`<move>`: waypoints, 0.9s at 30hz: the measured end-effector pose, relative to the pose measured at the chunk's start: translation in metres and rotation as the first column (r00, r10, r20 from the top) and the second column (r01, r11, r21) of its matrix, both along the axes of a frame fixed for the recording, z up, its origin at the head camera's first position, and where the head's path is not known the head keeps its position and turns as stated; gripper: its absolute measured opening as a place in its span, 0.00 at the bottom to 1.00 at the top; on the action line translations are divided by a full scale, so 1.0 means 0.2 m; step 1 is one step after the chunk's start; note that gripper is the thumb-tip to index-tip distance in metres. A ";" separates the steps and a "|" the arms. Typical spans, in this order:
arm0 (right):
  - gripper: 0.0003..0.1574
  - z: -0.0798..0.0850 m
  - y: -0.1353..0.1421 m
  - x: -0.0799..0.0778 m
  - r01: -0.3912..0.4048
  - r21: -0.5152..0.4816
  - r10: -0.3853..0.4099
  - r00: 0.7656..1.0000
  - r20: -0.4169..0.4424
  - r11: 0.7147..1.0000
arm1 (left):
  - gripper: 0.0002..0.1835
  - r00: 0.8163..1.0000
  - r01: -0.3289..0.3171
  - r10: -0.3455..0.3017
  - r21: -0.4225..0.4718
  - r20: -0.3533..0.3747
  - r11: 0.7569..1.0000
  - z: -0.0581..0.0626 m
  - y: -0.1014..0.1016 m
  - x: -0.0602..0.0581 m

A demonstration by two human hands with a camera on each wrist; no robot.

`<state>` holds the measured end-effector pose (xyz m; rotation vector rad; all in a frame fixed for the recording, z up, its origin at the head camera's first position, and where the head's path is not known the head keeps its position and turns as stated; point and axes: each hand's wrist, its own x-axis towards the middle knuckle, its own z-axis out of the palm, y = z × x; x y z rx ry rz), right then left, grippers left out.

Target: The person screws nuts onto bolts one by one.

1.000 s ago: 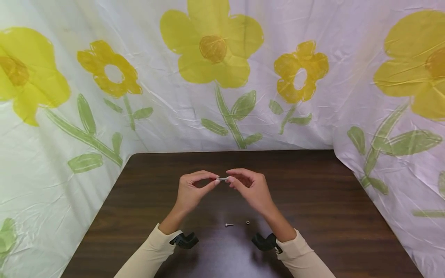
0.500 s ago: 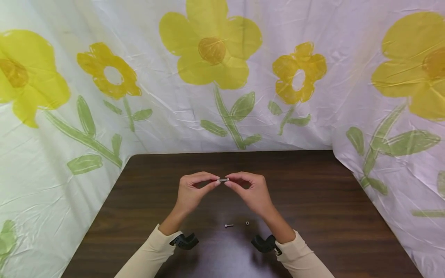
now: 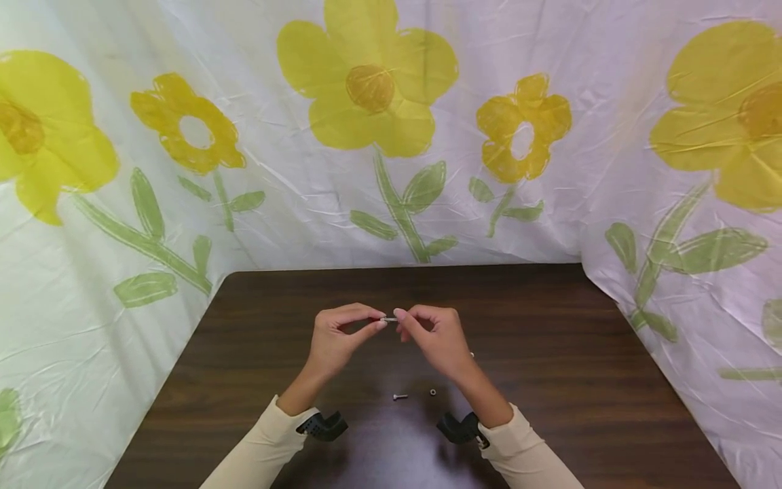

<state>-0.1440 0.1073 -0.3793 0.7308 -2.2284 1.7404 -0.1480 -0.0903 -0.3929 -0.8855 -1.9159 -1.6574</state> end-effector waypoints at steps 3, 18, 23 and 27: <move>0.22 0.00 0.00 0.01 0.008 0.016 -0.008 1.000 0.021 1.000 | 0.06 1.000 -0.004 0.004 -0.007 0.009 1.000 -0.01 0.00 0.00; 0.20 -0.19 0.05 -0.10 -0.075 -0.079 0.069 0.994 -0.080 0.994 | 0.05 0.993 -0.044 0.041 0.026 0.107 0.999 -0.15 -0.04 -0.07; 0.19 -0.19 0.05 -0.10 -0.065 -0.034 0.060 0.989 -0.132 0.997 | 0.05 0.994 -0.028 0.023 0.038 0.106 0.999 -0.15 -0.04 -0.07; 0.14 -0.18 0.04 -0.11 -0.078 -0.026 0.073 0.985 -0.155 0.997 | 0.05 0.994 -0.016 0.010 0.051 0.106 0.999 -0.15 -0.04 -0.08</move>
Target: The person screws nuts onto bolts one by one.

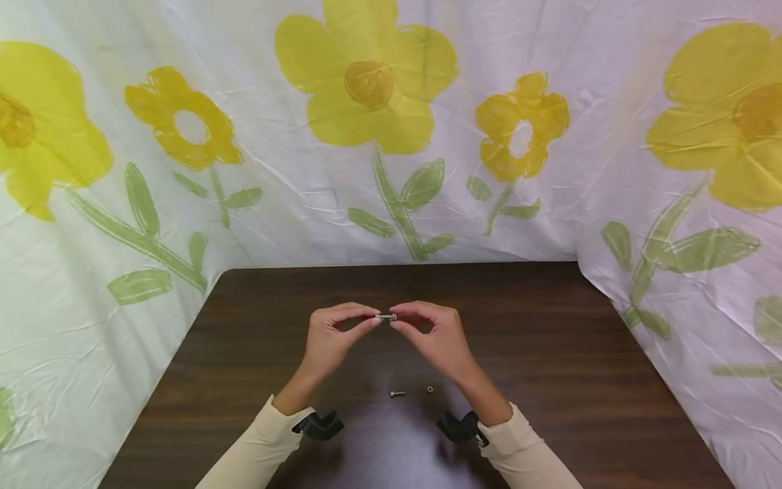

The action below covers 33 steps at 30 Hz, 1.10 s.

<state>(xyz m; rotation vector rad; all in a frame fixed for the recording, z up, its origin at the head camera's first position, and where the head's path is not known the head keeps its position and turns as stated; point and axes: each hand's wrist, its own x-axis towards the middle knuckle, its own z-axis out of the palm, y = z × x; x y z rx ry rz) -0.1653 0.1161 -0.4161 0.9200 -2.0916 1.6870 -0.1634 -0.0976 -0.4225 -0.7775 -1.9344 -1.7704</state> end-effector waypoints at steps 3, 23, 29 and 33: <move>0.10 0.00 0.00 0.01 -0.004 -0.002 0.004 1.000 0.015 1.000 | 0.06 1.000 0.010 -0.010 0.005 0.004 1.000 0.00 0.00 0.00; 0.25 0.01 -0.01 0.00 0.064 0.077 -0.071 0.994 0.088 0.995 | 0.06 0.999 0.000 -0.002 -0.041 -0.046 0.999 0.01 0.03 0.01; 0.12 0.01 0.01 0.01 0.019 -0.026 -0.016 0.992 0.127 0.999 | 0.05 0.999 -0.014 0.013 -0.033 -0.037 0.999 0.01 0.02 0.02; 0.28 0.00 0.01 0.01 0.003 -0.019 -0.002 0.998 0.060 1.000 | 0.05 0.999 -0.025 0.024 -0.028 -0.035 0.999 0.01 0.01 0.02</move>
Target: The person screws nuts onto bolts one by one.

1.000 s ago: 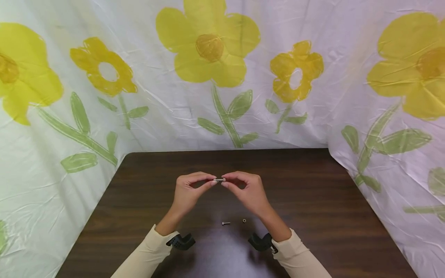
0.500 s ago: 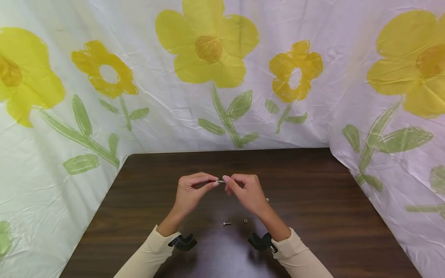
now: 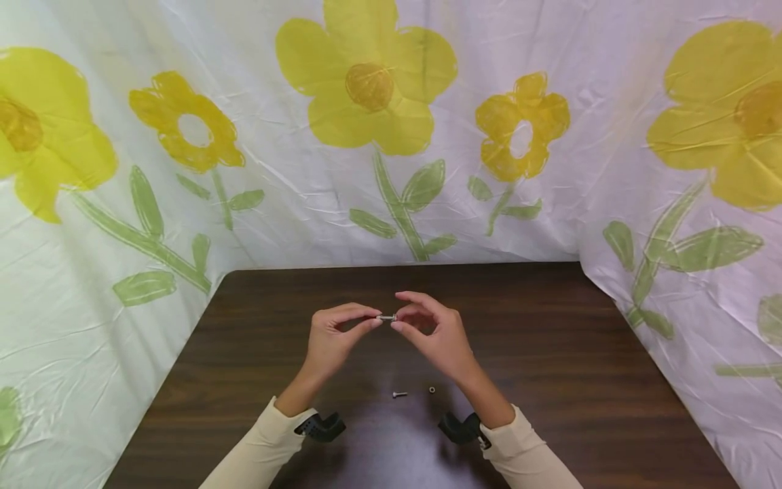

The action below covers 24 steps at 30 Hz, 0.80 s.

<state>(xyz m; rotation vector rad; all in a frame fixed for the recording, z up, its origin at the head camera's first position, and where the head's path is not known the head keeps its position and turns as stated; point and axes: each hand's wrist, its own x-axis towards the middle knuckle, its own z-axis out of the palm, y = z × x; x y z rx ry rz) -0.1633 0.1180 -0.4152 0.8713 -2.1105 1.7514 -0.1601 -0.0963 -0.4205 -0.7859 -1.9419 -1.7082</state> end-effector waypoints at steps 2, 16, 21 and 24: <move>0.28 0.00 0.00 0.00 -0.002 0.001 0.002 0.999 -0.037 1.000 | 0.05 1.000 -0.005 0.005 0.003 0.003 1.000 0.00 0.00 0.00; 0.12 0.07 -0.04 0.05 0.032 0.022 -0.031 0.999 -0.032 0.999 | 0.05 1.000 0.000 0.000 0.008 -0.010 1.000 0.13 0.01 0.08; 0.06 0.14 -0.05 0.10 -0.003 0.035 0.003 1.000 0.003 0.999 | 0.06 1.000 0.008 -0.008 0.003 -0.026 1.000 0.13 0.01 0.09; 0.06 0.15 -0.06 0.09 -0.003 0.050 0.003 1.000 0.015 0.999 | 0.06 0.999 -0.003 0.003 -0.001 -0.034 1.000 0.13 0.01 0.08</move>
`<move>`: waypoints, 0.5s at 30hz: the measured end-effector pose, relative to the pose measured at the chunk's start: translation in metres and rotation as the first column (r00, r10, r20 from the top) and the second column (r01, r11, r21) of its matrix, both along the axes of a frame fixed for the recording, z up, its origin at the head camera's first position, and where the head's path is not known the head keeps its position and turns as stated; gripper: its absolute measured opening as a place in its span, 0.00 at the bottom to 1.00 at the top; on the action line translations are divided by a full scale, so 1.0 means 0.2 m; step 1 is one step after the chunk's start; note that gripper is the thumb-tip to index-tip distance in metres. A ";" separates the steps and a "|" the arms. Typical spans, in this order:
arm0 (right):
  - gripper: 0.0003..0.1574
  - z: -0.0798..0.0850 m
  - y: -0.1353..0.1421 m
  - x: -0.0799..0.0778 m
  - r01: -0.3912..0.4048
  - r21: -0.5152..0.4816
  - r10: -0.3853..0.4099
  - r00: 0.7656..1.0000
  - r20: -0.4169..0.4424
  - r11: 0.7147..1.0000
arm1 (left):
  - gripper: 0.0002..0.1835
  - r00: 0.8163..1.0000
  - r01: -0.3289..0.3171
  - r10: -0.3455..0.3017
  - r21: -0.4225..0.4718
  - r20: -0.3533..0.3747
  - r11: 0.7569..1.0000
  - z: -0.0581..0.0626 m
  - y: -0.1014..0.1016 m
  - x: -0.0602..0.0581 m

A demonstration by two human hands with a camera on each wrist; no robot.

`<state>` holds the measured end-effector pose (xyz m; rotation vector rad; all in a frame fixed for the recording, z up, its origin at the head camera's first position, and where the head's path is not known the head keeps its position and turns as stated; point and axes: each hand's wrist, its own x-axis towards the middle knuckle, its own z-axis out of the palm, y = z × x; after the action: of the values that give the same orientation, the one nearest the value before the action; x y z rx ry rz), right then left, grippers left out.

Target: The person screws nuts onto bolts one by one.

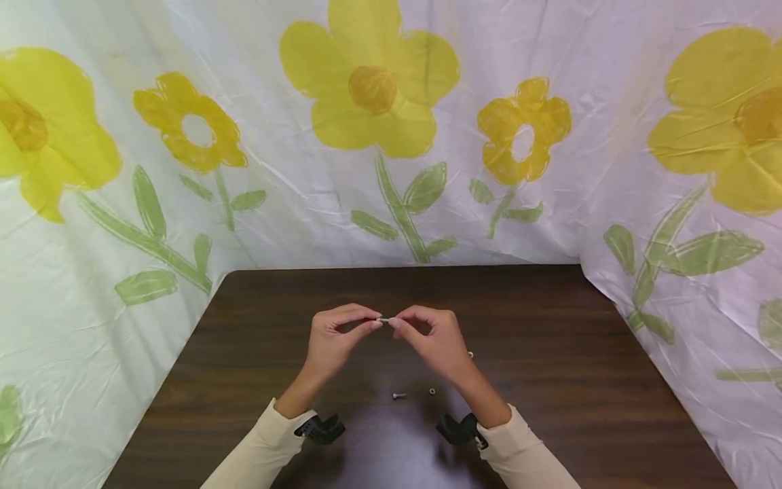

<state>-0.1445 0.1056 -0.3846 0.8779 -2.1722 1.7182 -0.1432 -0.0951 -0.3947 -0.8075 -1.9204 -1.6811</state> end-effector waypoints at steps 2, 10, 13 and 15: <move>0.08 0.01 -0.01 -0.01 0.005 0.011 -0.005 1.000 0.008 1.000 | 0.06 1.000 -0.001 0.001 0.000 -0.002 1.000 -0.03 0.00 -0.02; 0.18 0.00 -0.02 -0.01 0.020 0.027 -0.022 0.998 0.060 0.999 | 0.06 1.000 0.008 -0.008 -0.001 0.006 1.000 -0.14 -0.02 -0.08; 0.19 -0.01 -0.02 -0.01 -0.008 0.006 0.008 0.996 0.088 1.000 | 0.05 1.000 -0.003 0.003 0.004 0.009 1.000 -0.15 -0.02 -0.08; 0.14 -0.01 -0.02 -0.01 -0.024 -0.013 0.025 0.996 0.087 1.000 | 0.05 1.000 -0.006 0.006 0.004 0.011 1.000 -0.15 -0.03 -0.08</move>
<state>-0.1469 0.1020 -0.3868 0.8451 -2.2125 1.8116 -0.1588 -0.1007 -0.4241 -0.7913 -1.9250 -1.6883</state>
